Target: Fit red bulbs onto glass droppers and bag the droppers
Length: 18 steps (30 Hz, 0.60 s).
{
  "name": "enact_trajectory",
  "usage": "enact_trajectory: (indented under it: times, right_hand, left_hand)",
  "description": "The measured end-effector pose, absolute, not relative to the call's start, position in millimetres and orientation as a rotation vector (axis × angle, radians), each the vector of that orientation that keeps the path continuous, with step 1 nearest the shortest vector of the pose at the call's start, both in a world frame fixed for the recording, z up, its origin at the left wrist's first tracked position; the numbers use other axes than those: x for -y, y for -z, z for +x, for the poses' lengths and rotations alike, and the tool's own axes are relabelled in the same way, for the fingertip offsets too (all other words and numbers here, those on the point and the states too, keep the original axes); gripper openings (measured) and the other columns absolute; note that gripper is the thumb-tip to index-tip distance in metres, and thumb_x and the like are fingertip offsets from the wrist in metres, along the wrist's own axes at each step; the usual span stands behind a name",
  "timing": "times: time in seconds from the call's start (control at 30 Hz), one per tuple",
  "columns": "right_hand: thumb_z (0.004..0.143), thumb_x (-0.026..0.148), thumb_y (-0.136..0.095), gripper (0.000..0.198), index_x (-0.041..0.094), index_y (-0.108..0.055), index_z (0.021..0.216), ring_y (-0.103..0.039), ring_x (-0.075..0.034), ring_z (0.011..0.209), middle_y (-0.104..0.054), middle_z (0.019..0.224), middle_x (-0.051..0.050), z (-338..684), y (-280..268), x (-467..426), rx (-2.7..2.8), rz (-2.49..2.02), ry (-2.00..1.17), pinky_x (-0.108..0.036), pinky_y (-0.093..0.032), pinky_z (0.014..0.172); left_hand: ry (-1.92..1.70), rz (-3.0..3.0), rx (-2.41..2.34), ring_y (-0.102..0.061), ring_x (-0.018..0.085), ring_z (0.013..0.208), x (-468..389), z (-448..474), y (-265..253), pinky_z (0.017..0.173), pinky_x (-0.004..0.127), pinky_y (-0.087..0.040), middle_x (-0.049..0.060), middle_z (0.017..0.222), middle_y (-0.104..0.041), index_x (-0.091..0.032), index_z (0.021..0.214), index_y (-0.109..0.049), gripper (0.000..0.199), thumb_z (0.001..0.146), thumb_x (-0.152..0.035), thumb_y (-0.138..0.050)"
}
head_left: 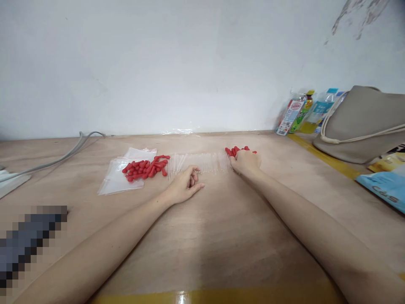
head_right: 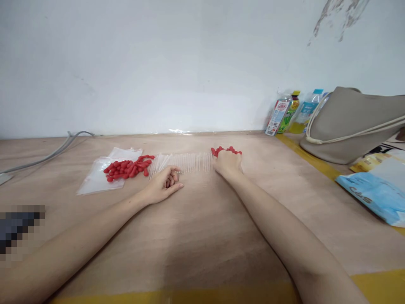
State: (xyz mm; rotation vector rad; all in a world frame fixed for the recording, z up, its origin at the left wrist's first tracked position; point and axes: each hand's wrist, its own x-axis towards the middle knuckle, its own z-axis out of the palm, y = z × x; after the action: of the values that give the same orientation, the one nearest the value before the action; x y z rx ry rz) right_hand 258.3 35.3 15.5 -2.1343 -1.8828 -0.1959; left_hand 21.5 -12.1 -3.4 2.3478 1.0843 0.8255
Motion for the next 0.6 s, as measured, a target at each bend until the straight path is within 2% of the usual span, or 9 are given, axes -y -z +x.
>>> enact_trajectory:
  times: [0.2,0.33,0.6]
  right_hand:
    - [0.081,0.028,-0.04,0.028,0.015,-0.064,0.075,-0.055,-0.024,0.081,-0.064,0.074,-0.01,248,-14,-29,2.002,-2.021,0.293,-0.038,-0.026,0.079]
    - [0.08,0.029,-0.041,0.028,0.015,-0.065,0.079,-0.054,-0.026,0.085,-0.063,0.076,-0.011,244,-13,-29,1.983,-2.093,0.254,-0.04,-0.025,0.077]
    - [0.081,0.024,-0.039,0.028,0.012,-0.063,0.074,-0.057,-0.023,0.073,-0.064,0.079,-0.013,236,-10,-33,2.011,-2.186,0.208,-0.038,-0.024,0.073]
  left_hand:
    - [-0.827,2.4,-1.113,-0.047,0.008,0.056,14,23,1,0.055,0.023,-0.041,-0.001,0.076,-0.051,-0.017,0.103,-0.047,0.029,0.078,-0.03,-0.056]
    - [-0.841,2.422,-1.119,-0.047,0.008,0.057,14,24,1,0.055,0.023,-0.042,-0.001,0.076,-0.053,-0.016,0.101,-0.05,0.027,0.078,-0.029,-0.056]
    - [-0.851,2.481,-1.126,-0.048,0.009,0.058,14,23,0,0.056,0.023,-0.042,0.0,0.074,-0.053,-0.016,0.095,-0.056,0.021,0.077,-0.028,-0.057]
